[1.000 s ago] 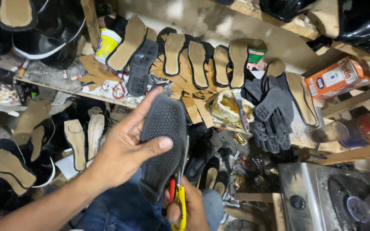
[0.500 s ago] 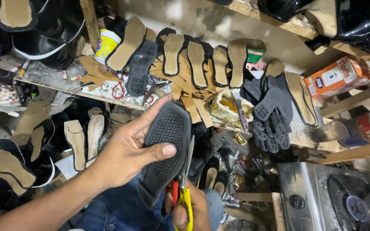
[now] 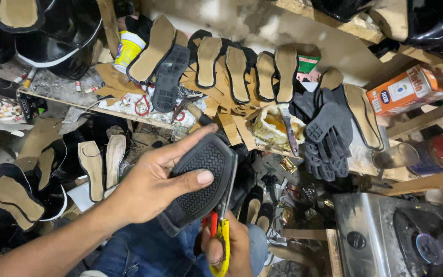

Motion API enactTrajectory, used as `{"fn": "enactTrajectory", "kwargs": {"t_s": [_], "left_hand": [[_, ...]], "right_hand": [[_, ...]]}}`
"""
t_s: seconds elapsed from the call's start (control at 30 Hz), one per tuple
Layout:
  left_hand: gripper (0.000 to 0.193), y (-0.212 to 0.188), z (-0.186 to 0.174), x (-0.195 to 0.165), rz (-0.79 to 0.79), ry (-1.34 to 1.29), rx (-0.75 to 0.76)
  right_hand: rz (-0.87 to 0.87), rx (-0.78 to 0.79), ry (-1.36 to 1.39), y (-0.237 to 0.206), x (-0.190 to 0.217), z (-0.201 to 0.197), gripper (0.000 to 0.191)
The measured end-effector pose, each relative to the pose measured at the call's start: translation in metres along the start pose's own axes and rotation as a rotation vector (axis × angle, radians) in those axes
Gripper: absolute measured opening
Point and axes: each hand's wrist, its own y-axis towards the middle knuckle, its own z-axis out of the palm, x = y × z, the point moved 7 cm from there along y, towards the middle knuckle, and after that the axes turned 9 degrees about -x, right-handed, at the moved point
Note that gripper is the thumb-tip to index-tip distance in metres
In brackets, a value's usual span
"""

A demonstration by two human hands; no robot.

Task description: The person trims the edges of multiple black shoe soles using yellow-handled scissors. They hold each sole in the left hand and cut along the perimeter with the right hand, then place the trimmed sole aside and pick up the next one.

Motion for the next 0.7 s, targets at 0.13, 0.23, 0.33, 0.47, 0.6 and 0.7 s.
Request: {"fn": "enactTrajectory", "kwargs": {"t_s": [0.13, 0.23, 0.33, 0.47, 0.6, 0.7], "left_hand": [[0.068, 0.001, -0.003, 0.0, -0.031, -0.023, -0.004], [0.062, 0.0, -0.004, -0.001, -0.058, 0.146, 0.057], [0.063, 0.003, -0.006, -0.002, -0.123, 0.126, 0.09], [0.058, 0.004, -0.012, -0.018, -0.018, 0.245, 0.158], [0.052, 0.003, -0.011, -0.031, 0.13, 0.435, 0.267], [0.05, 0.001, -0.009, -0.041, 0.248, 0.475, 0.322]], "right_hand": [[0.003, -0.043, -0.103, -0.001, -0.011, -0.006, 0.094], [-0.263, 0.109, 0.062, -0.008, 0.001, -0.004, 0.093], [-0.167, 0.047, -0.097, -0.005, -0.012, -0.014, 0.094], [0.02, 0.06, -0.126, -0.003, -0.02, -0.015, 0.104], [-0.012, 0.105, -0.074, -0.007, -0.001, -0.008, 0.109], [-0.039, 0.139, -0.078, -0.008, 0.009, -0.003, 0.11]]}}
